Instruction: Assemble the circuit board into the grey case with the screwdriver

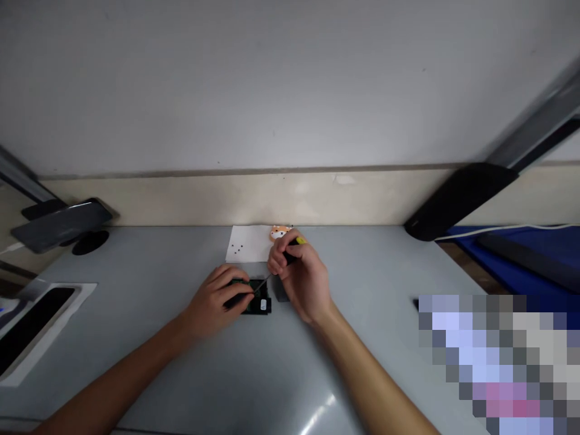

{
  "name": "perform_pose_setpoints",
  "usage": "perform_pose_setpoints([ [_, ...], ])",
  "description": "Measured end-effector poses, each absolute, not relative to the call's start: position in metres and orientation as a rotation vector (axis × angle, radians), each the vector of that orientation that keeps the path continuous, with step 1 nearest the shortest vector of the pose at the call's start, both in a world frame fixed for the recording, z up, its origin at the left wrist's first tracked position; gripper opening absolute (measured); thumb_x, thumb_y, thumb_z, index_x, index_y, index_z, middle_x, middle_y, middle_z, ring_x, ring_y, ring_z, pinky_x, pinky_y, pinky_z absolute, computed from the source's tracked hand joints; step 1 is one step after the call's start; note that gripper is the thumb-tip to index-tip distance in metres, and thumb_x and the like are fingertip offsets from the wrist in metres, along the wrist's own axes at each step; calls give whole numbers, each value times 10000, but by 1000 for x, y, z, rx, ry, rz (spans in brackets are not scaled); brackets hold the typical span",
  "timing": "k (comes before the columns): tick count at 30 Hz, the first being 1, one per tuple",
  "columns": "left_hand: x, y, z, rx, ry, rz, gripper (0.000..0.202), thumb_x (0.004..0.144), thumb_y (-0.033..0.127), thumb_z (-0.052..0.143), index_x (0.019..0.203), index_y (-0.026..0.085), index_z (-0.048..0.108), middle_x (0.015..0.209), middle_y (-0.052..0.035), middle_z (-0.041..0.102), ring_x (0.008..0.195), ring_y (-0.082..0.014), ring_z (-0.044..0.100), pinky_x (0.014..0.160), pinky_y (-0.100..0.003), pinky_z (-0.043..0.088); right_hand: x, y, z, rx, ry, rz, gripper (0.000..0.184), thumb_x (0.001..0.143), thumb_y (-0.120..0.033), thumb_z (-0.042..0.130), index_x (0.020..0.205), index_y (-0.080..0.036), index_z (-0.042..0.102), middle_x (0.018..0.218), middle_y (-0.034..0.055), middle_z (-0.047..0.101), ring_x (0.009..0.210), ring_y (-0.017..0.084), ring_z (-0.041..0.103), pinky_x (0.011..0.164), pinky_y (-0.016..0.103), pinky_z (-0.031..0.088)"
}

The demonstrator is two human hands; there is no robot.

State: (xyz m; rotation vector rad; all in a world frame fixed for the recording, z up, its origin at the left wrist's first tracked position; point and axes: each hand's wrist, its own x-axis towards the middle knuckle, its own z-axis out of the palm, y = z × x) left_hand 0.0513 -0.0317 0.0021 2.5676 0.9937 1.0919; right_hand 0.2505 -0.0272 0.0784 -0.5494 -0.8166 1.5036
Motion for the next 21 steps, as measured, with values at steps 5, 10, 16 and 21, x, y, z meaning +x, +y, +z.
perform_pose_setpoints([
  [5, 52, -32, 3, 2617, 983, 1095, 81, 964, 199, 631, 933, 222, 703, 1028, -36, 703, 1023, -192, 614, 946, -381, 521, 247, -30, 80, -564, -828, 1492, 108, 811, -205, 537, 705, -216, 549, 665, -10, 328, 612, 143, 307, 567, 296, 305],
  [10, 53, -34, 7, 2599, 1008, 1054, 86, 975, 239, 623, 966, 243, 708, 1049, -36, 697, 1030, -197, 622, 961, -392, 514, 247, -33, 85, -581, -845, 1470, 89, 804, -203, 541, 719, -223, 556, 676, -5, 342, 612, 149, 315, 562, 308, 309],
  [16, 48, -35, 14, 2542, 1118, 793, 452, 891, 362, 712, 1318, 274, 593, 1341, -78, 604, 1262, -279, 546, 1097, -480, 433, 247, -28, 75, -634, -886, 1416, 93, 820, -194, 552, 732, -221, 564, 647, -9, 373, 607, 153, 339, 578, 316, 305],
  [21, 49, -34, 15, 2523, 1027, 667, 572, 871, 335, 737, 1396, 288, 515, 1377, -57, 605, 1272, -269, 545, 1131, -465, 401, 245, -29, 67, -638, -948, 1434, 114, 841, -143, 539, 764, -213, 585, 656, -4, 428, 623, 149, 378, 609, 317, 304],
])
